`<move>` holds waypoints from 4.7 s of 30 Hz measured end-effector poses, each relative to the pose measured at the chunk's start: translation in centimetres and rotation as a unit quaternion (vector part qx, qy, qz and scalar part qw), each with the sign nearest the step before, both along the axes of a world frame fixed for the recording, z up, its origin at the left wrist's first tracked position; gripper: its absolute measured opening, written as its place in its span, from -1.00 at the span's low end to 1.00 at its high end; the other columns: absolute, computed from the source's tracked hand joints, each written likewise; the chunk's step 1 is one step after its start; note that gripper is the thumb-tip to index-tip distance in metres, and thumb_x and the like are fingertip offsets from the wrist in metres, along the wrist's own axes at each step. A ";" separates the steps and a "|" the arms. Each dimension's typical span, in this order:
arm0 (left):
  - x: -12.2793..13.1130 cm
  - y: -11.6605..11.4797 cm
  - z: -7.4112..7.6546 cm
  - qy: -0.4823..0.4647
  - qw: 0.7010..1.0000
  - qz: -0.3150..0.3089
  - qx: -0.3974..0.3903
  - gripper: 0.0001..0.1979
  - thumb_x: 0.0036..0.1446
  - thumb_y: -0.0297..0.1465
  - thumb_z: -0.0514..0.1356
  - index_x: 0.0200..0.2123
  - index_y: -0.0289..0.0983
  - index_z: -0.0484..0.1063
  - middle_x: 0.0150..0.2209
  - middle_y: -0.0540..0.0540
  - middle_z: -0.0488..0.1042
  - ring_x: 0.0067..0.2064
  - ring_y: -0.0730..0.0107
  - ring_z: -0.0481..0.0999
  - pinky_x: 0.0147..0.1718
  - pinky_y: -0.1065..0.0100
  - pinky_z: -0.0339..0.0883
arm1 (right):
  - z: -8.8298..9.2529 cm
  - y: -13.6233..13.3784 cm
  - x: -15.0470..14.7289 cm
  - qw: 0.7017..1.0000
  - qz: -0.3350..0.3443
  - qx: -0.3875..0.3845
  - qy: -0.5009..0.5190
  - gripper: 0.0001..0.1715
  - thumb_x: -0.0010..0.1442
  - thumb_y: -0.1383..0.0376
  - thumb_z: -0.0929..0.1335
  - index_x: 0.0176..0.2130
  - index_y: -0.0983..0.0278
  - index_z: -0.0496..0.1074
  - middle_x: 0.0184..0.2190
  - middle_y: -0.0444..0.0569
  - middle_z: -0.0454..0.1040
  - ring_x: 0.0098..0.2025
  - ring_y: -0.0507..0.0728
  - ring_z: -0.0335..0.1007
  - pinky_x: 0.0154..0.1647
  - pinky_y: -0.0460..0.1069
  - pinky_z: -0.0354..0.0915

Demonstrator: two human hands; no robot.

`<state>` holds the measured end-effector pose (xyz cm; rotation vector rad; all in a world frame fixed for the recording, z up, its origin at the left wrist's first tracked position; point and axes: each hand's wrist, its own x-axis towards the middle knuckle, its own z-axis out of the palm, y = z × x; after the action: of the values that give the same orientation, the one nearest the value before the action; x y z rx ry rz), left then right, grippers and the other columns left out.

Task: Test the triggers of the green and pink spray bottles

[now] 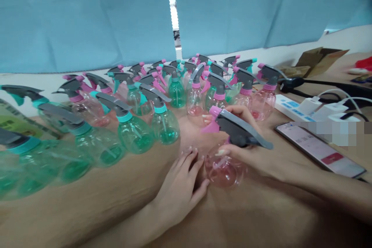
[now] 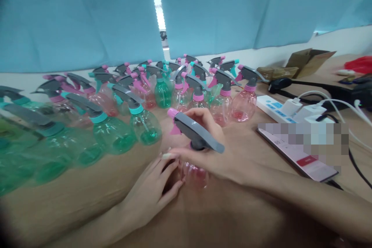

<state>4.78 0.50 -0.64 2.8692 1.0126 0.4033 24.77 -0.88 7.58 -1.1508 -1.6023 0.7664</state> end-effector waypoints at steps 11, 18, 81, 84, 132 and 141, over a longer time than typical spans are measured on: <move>0.0 0.1 -0.5 0.005 1.000 0.011 0.016 -0.54 0.26 -0.28 0.14 0.14 -0.40 0.29 0.22 -0.35 0.27 0.24 -0.04 0.22 0.16 -0.03 0.15 | -1.5 -1.2 2.4 0.957 -0.066 0.121 -0.254 -0.40 0.02 -0.03 0.43 -0.06 0.21 0.29 -0.23 -0.04 0.45 -0.26 0.17 0.43 -0.25 0.05 0.37; -0.3 -0.4 -0.5 -0.007 0.999 0.004 0.031 -0.57 0.27 -0.31 0.11 0.13 -0.43 0.32 0.18 -0.36 0.32 0.22 -0.05 0.26 0.13 -0.01 0.19 | -2.2 -1.6 3.1 0.929 -0.082 0.129 -0.336 -0.59 0.11 0.03 0.39 -0.14 0.21 0.34 -0.23 -0.01 0.49 -0.20 0.23 0.44 -0.23 0.11 0.36; -3.4 -0.6 -1.1 -0.024 0.988 -0.014 0.149 -0.42 0.18 -0.32 0.11 0.25 -0.28 0.08 0.12 -0.20 0.42 0.08 0.08 0.47 -0.01 0.18 0.42 | -2.3 7.3 5.4 0.913 -0.253 0.094 -0.306 -0.25 0.07 -0.16 0.35 0.00 0.34 0.41 -0.08 0.16 0.54 -0.05 0.34 0.46 -0.10 0.21 0.36; -3.7 -0.6 -1.3 -0.018 0.988 -0.015 0.151 -0.42 0.18 -0.32 0.11 0.25 -0.27 0.08 0.12 -0.20 0.42 0.07 0.10 0.48 -0.01 0.19 0.42 | -2.6 8.5 4.7 0.912 -0.254 0.088 -0.310 -0.20 0.04 -0.19 0.34 0.01 0.37 0.41 -0.07 0.23 0.53 -0.03 0.39 0.44 -0.11 0.23 0.34; 1.7 0.7 -0.4 0.021 0.998 -0.023 0.057 -0.57 0.29 -0.31 0.09 0.14 -0.42 0.32 0.20 -0.32 0.30 0.24 0.00 0.25 0.15 0.00 0.18 | 1.2 0.2 2.1 0.998 0.050 -0.004 -0.039 -0.85 0.13 0.17 0.34 -0.31 0.19 0.38 -0.46 -0.13 0.42 -0.36 0.14 0.37 -0.37 0.02 0.29; -0.7 0.4 -0.4 0.004 0.996 -0.015 0.084 -0.57 0.28 -0.33 0.08 0.16 -0.39 0.28 0.20 -0.26 0.32 0.20 0.07 0.31 0.10 0.06 0.28 | 0.6 3.2 0.3 1.000 0.000 0.029 0.004 -0.86 0.01 0.19 0.37 -0.47 0.18 0.34 -0.45 -0.12 0.41 -0.41 0.10 0.31 -0.42 0.01 0.28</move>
<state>4.09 0.85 -1.06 3.0324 0.9793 0.4990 25.08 2.31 8.21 -1.1055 -1.6070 0.7184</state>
